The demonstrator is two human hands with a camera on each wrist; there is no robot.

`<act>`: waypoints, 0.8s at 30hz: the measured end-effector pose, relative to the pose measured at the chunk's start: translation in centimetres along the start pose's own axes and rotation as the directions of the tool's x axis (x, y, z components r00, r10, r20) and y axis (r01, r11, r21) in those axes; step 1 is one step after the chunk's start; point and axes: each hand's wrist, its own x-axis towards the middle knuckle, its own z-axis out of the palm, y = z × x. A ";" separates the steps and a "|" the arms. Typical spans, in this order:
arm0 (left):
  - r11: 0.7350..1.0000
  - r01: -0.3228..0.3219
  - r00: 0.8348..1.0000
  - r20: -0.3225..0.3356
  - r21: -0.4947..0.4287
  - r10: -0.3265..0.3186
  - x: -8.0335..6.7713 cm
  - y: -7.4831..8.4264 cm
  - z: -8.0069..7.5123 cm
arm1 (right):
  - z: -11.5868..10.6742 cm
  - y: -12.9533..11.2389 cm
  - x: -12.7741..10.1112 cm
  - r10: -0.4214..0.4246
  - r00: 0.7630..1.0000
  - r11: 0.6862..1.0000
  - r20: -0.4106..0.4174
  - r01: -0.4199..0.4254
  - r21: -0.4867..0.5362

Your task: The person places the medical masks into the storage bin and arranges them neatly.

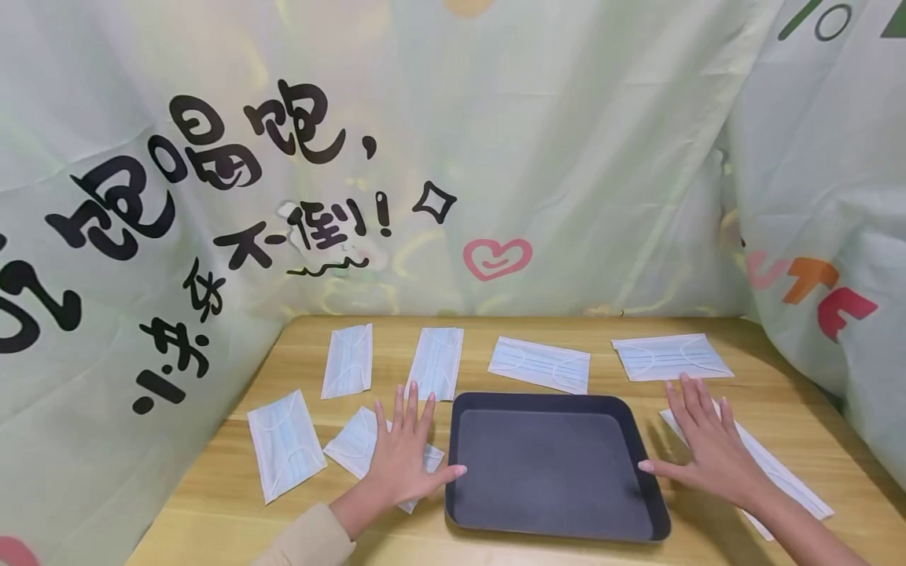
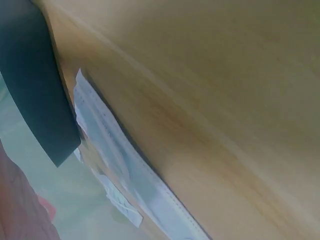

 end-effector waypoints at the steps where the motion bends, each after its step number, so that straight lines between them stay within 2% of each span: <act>1: 1.000 -0.005 1.000 0.002 0.007 0.005 0.0 0.1 0.1 | 0.0 0.2 -0.1 -0.001 1.000 1.000 -0.007 0.001 0.009; 9: 1.000 -0.007 0.999 0.034 -0.009 0.007 -0.4 0.9 0.3 | 0.0 2.4 -1.3 -0.027 0.998 0.990 -0.059 0.035 0.137; 12: 1.000 -0.015 0.999 0.045 -0.022 0.016 -0.7 1.3 0.4 | 0.0 3.4 -2.0 -0.020 0.998 0.986 -0.054 0.028 0.163; 15: 0.999 -0.032 0.999 0.044 -0.025 0.033 -1.0 1.6 0.5 | -0.2 4.1 -2.7 0.017 0.999 0.983 -0.035 -0.010 0.181; 20: 0.998 -0.055 0.997 0.057 -0.040 0.057 -1.6 2.2 0.8 | -0.3 5.5 -3.9 0.072 0.997 0.987 -0.010 -0.069 0.148; 24: 0.995 -0.072 0.993 0.086 -0.068 0.077 -2.1 2.5 1.0 | -0.4 6.6 -5.3 0.159 0.987 0.974 0.032 -0.162 0.159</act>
